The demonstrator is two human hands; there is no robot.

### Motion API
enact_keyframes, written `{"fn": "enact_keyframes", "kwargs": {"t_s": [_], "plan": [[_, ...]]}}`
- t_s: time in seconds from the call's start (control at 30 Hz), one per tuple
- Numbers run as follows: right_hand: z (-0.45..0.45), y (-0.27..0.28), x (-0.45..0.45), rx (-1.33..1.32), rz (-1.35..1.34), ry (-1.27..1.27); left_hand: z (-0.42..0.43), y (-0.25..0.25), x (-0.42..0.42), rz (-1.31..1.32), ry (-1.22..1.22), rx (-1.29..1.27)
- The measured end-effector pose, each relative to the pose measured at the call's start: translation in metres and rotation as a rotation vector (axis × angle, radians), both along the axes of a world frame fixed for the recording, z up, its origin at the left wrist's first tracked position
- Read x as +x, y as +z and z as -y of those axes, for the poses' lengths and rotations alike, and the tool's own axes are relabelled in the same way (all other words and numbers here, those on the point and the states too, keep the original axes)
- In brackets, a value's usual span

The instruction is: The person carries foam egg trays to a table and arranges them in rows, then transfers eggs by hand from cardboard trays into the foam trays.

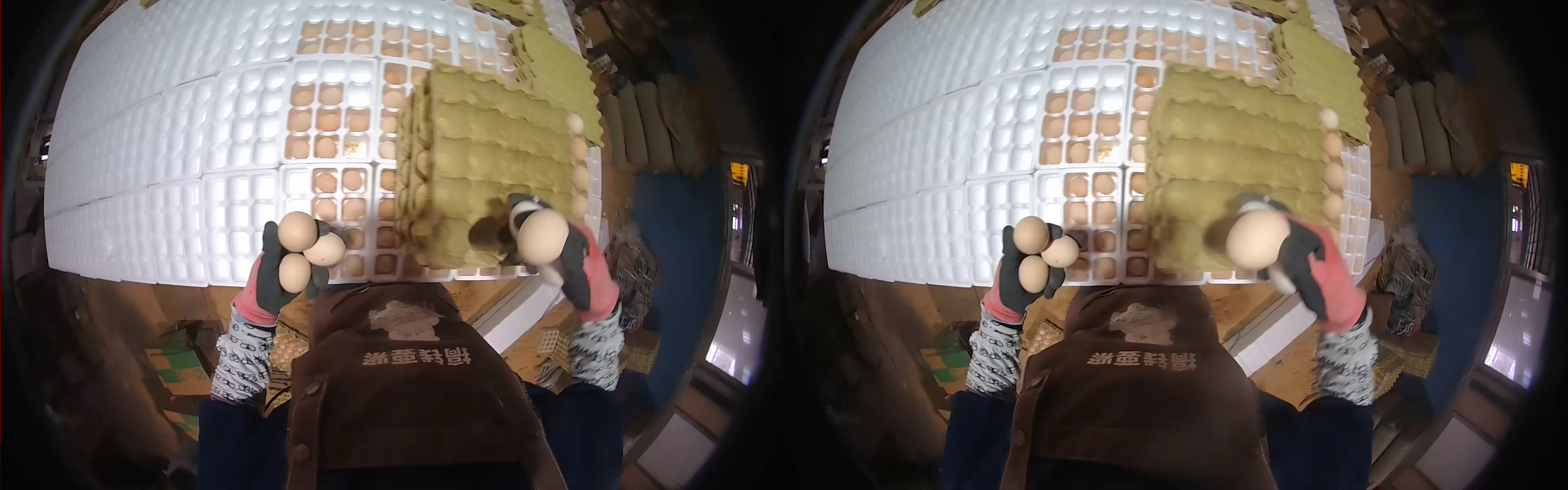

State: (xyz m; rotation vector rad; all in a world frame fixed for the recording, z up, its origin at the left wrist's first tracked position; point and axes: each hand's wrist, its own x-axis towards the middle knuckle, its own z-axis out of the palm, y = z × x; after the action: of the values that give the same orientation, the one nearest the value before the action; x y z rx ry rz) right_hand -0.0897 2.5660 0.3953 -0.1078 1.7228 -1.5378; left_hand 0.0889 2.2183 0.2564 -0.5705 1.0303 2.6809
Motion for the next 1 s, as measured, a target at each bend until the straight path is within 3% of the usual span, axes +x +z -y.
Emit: {"fn": "enact_keyframes", "kwargs": {"t_s": [0.13, 0.2, 0.27, 0.33, 0.4, 0.5, 0.53, 0.6, 0.67, 0.7, 0.77, 0.83, 0.87, 0.93, 1.0], "plan": [[0.111, -0.047, 0.064, -0.262, 0.327, 0.06, 0.048, -0.05, 0.031, 0.151, 0.118, -0.353], [0.17, -0.089, 0.072, 0.027, -0.024, 0.338, 0.066, -0.069, 0.026, 0.152, 0.193, -0.472], [0.22, -0.162, 0.082, 0.106, -0.281, 0.158, 0.08, -0.087, 0.015, 0.144, 0.156, -0.507], [0.251, -0.192, 0.071, 0.295, -0.574, 0.148, 0.086, -0.116, 0.004, 0.053, 0.201, -0.415], [0.27, -0.218, 0.057, 0.46, -0.832, 0.228, 0.093, -0.13, -0.009, -0.095, 0.146, -0.48], [0.287, -0.22, 0.046, 0.62, -0.923, 0.364, 0.104, -0.108, -0.001, 0.094, 0.124, -0.216], [0.289, -0.218, 0.045, 0.69, -0.94, 0.405, 0.098, -0.107, 0.007, -0.029, 0.14, -0.196], [0.281, -0.215, 0.051, 0.612, -1.084, 0.478, 0.086, -0.1, 0.025, -0.26, 0.172, -0.154], [0.275, -0.215, 0.064, 0.485, -1.198, 0.611, 0.066, -0.106, 0.03, -0.115, 0.123, -0.321], [0.291, -0.184, 0.064, 0.716, -0.938, 0.868, 0.063, -0.117, 0.027, -0.202, 0.223, -0.537], [0.28, -0.184, 0.083, 0.645, -0.792, 0.752, 0.065, -0.125, 0.028, -0.19, 0.363, -0.597], [0.263, -0.2, 0.098, 0.555, -0.791, 0.736, 0.065, -0.101, 0.041, 0.039, 0.462, -0.266], [0.263, -0.203, 0.102, 0.554, -0.862, 0.828, 0.066, -0.098, 0.046, 0.068, 0.571, -0.268], [0.266, -0.207, 0.111, 0.535, -1.001, 0.994, 0.071, -0.091, 0.059, 0.268, 0.489, -0.703], [0.266, -0.204, 0.112, 0.428, -0.817, 0.847, 0.073, -0.078, 0.07, 0.246, 0.34, -1.097]]}}
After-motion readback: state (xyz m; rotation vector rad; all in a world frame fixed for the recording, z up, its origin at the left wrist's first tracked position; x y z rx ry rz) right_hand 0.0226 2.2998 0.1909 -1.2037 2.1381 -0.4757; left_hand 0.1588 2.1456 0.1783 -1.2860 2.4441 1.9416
